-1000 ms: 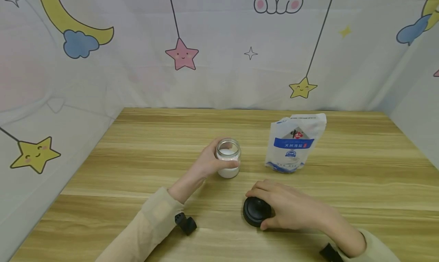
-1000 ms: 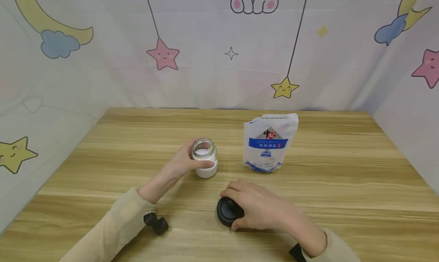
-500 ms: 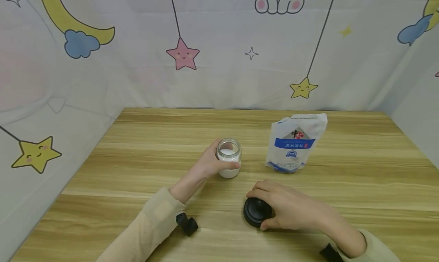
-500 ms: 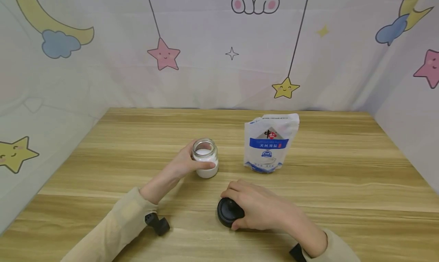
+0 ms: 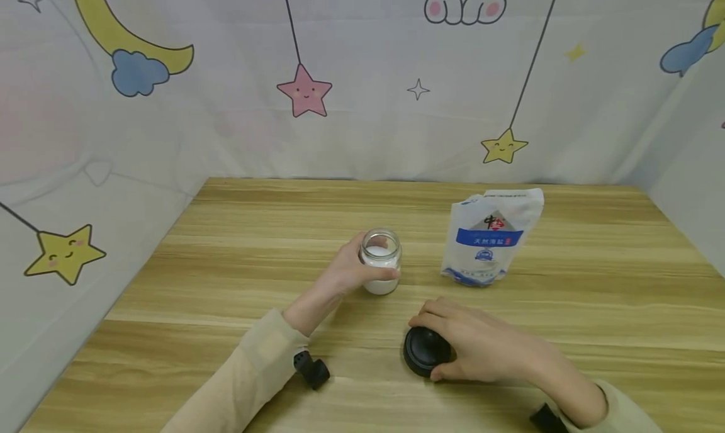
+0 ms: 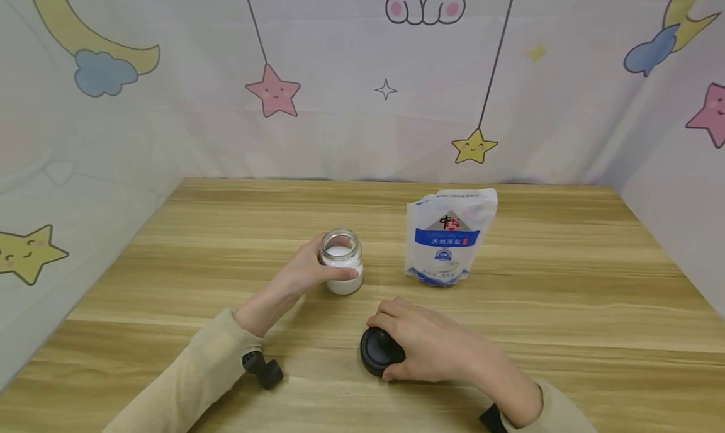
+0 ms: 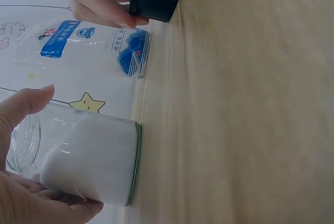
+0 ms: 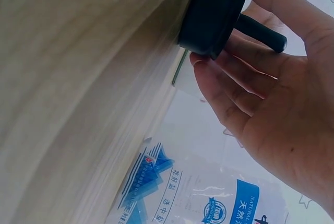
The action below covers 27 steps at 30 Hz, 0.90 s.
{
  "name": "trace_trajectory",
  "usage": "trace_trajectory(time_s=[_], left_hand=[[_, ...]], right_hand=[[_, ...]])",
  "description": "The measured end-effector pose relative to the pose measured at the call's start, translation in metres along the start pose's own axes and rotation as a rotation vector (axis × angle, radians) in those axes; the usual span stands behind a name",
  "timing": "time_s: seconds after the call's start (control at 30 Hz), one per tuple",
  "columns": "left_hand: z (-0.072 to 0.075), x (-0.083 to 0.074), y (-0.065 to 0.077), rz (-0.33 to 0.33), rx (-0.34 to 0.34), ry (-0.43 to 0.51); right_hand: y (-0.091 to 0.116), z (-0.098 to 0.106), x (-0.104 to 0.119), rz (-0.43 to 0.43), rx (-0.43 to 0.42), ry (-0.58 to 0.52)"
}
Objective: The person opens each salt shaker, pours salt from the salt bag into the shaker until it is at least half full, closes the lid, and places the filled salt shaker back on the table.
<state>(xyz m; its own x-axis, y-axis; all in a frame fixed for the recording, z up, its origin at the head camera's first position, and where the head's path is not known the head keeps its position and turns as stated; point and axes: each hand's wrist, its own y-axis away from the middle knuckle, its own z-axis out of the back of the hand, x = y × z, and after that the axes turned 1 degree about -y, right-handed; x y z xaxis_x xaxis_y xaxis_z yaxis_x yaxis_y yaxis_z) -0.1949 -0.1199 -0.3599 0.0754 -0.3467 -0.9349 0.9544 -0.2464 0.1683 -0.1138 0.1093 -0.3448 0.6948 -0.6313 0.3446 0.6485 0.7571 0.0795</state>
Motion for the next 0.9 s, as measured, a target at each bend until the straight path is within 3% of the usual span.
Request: trace_trajectory(time_s=[0.43, 0.9], left_hand=[[0.0001, -0.0016, -0.0006, 0.014, 0.006, 0.0], [0.0016, -0.0009, 0.0005, -0.022, 0.016, -0.042]], right_hand=[[0.0001, 0.0009, 0.0026, -0.028, -0.021, -0.017], [-0.0028, 0.0075, 0.0019, 0.048, -0.249, -0.012]])
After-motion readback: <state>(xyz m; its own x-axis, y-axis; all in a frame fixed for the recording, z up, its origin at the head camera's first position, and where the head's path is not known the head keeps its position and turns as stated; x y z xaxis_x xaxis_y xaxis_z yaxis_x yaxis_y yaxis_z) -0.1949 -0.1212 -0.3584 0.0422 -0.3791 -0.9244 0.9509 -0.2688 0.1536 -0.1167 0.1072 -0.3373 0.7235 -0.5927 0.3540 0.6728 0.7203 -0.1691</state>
